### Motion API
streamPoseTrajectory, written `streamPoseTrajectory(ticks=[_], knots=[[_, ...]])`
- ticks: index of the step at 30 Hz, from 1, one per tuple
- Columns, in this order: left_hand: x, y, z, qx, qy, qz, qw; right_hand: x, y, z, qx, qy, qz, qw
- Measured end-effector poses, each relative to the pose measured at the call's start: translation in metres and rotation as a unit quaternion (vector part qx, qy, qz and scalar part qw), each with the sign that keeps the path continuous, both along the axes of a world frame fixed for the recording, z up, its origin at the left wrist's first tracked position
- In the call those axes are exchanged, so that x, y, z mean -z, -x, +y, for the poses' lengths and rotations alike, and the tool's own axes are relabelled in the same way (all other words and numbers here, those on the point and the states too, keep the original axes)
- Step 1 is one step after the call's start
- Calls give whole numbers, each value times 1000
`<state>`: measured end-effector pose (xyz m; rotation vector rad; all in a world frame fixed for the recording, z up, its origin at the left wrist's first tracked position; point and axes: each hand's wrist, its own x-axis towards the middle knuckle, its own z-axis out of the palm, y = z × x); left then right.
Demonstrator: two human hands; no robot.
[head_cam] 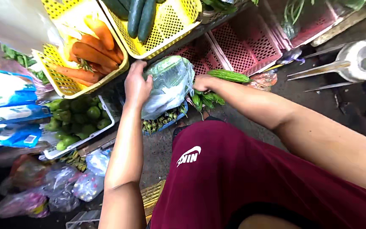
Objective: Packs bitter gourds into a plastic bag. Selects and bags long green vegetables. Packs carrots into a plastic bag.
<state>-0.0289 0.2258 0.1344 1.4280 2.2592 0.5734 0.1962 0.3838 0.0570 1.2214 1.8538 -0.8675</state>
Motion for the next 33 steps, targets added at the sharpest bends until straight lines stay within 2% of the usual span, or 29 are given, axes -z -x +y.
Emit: streamPoseTrajectory(ticks=[2,4,5,7,9,11,14,17,19,22,25,29,33], knots=[[-14,-9,-18,40,0,-100,994,13,9,-7,4,5,-14,1000],[-7,-27,-46,116,61,-215,968,27,10,-9,-10,-5,-11,1000],[10,-35,-57,160,123,-248,947,33,7,-10,-17,-14,-3,1000],[59,-54,-70,231,249,-251,906,50,1,-10,-26,-27,6,999],[91,-68,-76,224,277,-243,902,65,-1,-9,-31,-31,2,999],[108,-73,-78,185,250,-217,925,70,-3,-12,-29,-35,1,999],[110,-72,-75,142,189,-128,963,67,0,-9,-35,-31,6,999],[108,-71,-77,82,68,-22,994,66,-1,-7,-21,-30,7,999],[109,-64,-73,48,-2,37,998,58,1,-7,-4,-42,-3,999],[115,-51,-56,41,15,78,996,47,5,-7,-33,-41,-35,998],[113,-32,-38,42,12,38,998,53,8,1,-47,-25,-21,998],[72,-14,-24,-47,-83,-91,991,69,-1,8,7,-23,8,1000],[45,5,-15,-95,-159,-103,977,56,-2,3,-7,-42,-16,999]])
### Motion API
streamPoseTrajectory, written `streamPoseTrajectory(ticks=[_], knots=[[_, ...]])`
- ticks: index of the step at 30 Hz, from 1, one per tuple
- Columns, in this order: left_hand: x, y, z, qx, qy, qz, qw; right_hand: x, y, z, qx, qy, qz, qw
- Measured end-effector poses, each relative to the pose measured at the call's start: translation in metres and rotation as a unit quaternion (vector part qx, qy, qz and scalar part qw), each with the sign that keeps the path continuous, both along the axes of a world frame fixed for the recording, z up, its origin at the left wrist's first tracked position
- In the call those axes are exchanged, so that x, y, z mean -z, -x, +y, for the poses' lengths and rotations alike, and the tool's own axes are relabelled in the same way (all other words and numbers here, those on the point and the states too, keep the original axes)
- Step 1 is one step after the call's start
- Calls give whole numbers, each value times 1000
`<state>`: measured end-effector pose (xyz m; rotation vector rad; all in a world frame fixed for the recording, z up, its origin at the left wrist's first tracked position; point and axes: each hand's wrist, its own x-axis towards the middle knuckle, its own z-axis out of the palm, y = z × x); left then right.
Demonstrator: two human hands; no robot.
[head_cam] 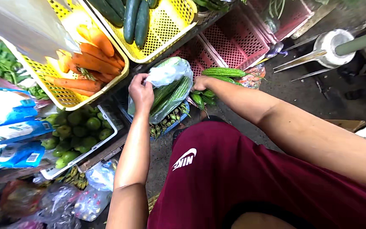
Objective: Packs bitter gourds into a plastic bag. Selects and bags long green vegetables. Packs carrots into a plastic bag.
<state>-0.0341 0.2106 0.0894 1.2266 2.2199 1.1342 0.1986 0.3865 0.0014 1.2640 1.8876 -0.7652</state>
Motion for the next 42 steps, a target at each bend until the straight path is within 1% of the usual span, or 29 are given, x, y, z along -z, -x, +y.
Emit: streamPoseTrajectory(ticks=[2,4,5,6,7,8,9,10,11,12,13,14,15,16,17,19,21,22,24,26,29,31,32,33,35,37,39,40,42], knots=[[-8,10,4,-21,-13,8,1000,-39,5,-9,-30,-49,5,998],[-15,17,6,-33,-2,-5,999,-74,9,-20,-57,-102,94,989],[-16,19,6,-34,0,-19,999,-86,14,-28,-71,-103,166,978],[-18,21,7,-34,-1,-36,999,-94,22,-38,-72,-77,233,967],[-19,21,9,-32,-5,-52,998,-98,33,-49,-36,-35,275,960],[-20,21,11,-29,-14,-63,997,-97,46,-60,52,29,293,954],[-23,19,13,-24,-28,-72,997,-90,58,-68,183,107,302,930],[-27,16,14,-18,-40,-78,996,-81,67,-72,312,177,303,883],[-30,14,16,-12,-48,-79,996,-69,75,-72,409,207,304,835],[-32,13,16,-9,-49,-76,996,-58,82,-71,474,209,309,798],[-33,14,13,-6,-41,-67,997,-48,87,-71,517,195,323,768],[-33,16,9,2,-23,-50,998,-43,90,-71,547,177,343,742],[-34,18,6,13,4,-28,1000,-41,92,-70,564,161,362,725],[-34,19,4,29,36,0,999,-41,93,-71,568,152,377,716],[-35,18,5,46,66,26,996,-43,91,-73,559,149,392,715],[-40,11,12,93,104,85,987,-54,86,-84,518,151,414,733],[-39,1,25,113,89,108,984,-66,75,-98,486,168,429,743],[-36,-3,32,96,54,92,990,-70,69,-105,479,172,440,740],[-33,-8,42,27,-21,35,999,-73,57,-114,474,172,463,729],[-37,-15,48,-19,-98,-15,995,-71,47,-112,474,169,469,726],[-47,-27,48,-15,-228,-56,972,-58,41,-103,458,157,451,750],[-52,-28,43,-18,-269,-71,961,-49,38,-100,449,157,441,761],[-54,-26,41,-26,-268,-73,960,-45,36,-99,446,160,443,761],[-54,-23,39,-33,-249,-70,965,-45,34,-101,440,165,447,761],[-51,-15,35,-69,-180,-62,979,-52,26,-107,403,176,460,771],[-45,0,31,-145,-135,-69,978,-60,11,-111,328,179,496,784],[-46,12,27,-213,-114,-102,965,-77,-13,-100,231,187,534,792],[-44,15,23,-237,-102,-115,959,-89,-28,-92,202,185,554,786],[-32,16,11,-281,-58,-108,952,-121,-60,-69,193,176,611,747]])
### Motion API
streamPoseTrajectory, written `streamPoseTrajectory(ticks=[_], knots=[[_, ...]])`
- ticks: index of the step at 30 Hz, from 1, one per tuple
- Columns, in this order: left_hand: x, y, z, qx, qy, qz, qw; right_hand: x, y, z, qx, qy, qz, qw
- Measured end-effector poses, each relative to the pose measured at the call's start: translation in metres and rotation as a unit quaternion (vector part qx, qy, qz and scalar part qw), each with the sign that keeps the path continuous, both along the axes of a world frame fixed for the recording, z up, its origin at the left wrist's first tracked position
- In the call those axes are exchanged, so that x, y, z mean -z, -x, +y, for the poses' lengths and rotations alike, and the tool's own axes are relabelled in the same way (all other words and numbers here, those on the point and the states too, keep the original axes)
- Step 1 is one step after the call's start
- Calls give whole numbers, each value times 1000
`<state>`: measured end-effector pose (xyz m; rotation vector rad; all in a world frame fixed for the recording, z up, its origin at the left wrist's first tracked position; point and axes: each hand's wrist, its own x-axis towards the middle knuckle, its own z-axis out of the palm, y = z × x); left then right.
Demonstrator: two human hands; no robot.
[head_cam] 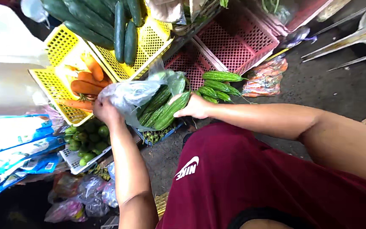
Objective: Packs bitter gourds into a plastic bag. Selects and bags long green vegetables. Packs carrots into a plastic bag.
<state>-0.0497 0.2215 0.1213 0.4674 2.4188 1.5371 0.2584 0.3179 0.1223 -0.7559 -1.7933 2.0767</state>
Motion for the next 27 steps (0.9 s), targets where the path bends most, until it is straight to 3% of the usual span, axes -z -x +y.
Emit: streamPoseTrajectory(ticks=[4,8,11,13,15,19,22,27], knots=[[15,-31,-44,17,90,10,996,-55,-67,74,71,-49,118,989],[-20,-114,-57,66,27,159,985,-75,-118,123,184,-103,85,974],[-24,-174,-27,171,108,141,969,-38,-125,142,219,-137,-11,966],[-8,-194,2,272,234,80,930,2,-110,149,210,-159,-100,959],[16,-206,24,307,292,55,904,42,-87,149,167,-165,-189,954],[43,-188,30,274,373,47,885,98,-47,130,21,-233,-288,929],[56,-153,15,254,402,117,872,113,-33,109,-42,-234,-316,918],[23,-105,5,184,391,132,892,111,-23,105,-134,-280,-357,881]])
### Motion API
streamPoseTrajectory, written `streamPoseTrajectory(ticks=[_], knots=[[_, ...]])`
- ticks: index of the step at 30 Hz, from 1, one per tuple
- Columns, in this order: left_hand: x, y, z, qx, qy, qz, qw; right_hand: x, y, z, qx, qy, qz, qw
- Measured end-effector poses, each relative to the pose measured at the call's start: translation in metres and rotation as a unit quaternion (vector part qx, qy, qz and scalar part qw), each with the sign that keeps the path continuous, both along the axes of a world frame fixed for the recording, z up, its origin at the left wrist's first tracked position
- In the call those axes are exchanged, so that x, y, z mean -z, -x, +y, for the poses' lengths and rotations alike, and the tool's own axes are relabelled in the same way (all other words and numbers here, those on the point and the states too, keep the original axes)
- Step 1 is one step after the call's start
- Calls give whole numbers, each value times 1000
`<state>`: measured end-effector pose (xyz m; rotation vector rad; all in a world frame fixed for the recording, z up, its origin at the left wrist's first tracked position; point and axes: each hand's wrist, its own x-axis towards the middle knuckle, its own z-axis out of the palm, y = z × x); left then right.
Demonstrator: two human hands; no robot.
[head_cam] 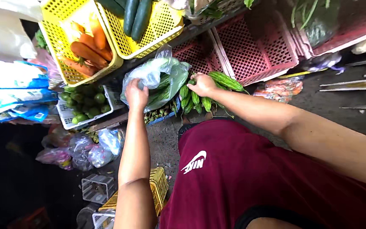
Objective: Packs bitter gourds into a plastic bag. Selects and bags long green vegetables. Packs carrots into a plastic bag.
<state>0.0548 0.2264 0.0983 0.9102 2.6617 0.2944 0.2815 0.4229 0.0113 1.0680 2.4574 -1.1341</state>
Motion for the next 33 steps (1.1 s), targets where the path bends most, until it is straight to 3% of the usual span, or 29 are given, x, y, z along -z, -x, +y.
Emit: streamPoseTrajectory(ticks=[2,5,7,9,10,12,14,17,21,25,27,29,33], knots=[[-23,3,-1,-8,-27,25,999,-9,0,8,7,-6,-48,999],[-63,-15,-18,41,-137,6,990,-17,2,18,101,6,-64,993],[-76,-30,-35,124,-155,-163,966,-18,9,19,157,11,-69,985],[-48,-30,-40,227,-9,-338,913,-19,16,13,206,27,-53,977],[-19,-24,-38,269,67,-350,895,-21,19,7,227,47,-39,972],[40,-5,-37,276,129,-283,909,-27,25,-11,283,99,1,954],[56,25,-32,221,81,-202,951,-33,30,-32,353,157,28,922],[29,67,-16,149,-35,-199,968,-36,31,-62,414,188,30,890],[20,102,-6,122,-104,-150,976,-27,29,-76,336,99,-42,936],[8,106,-10,117,-44,-161,979,-24,13,-74,243,47,-108,963],[5,105,-17,166,23,-186,968,-29,5,-72,225,55,-109,967],[16,97,-29,217,82,-181,956,-36,-2,-69,194,60,-119,972],[59,87,-53,194,30,-38,980,-49,-22,-53,130,24,-103,986]])
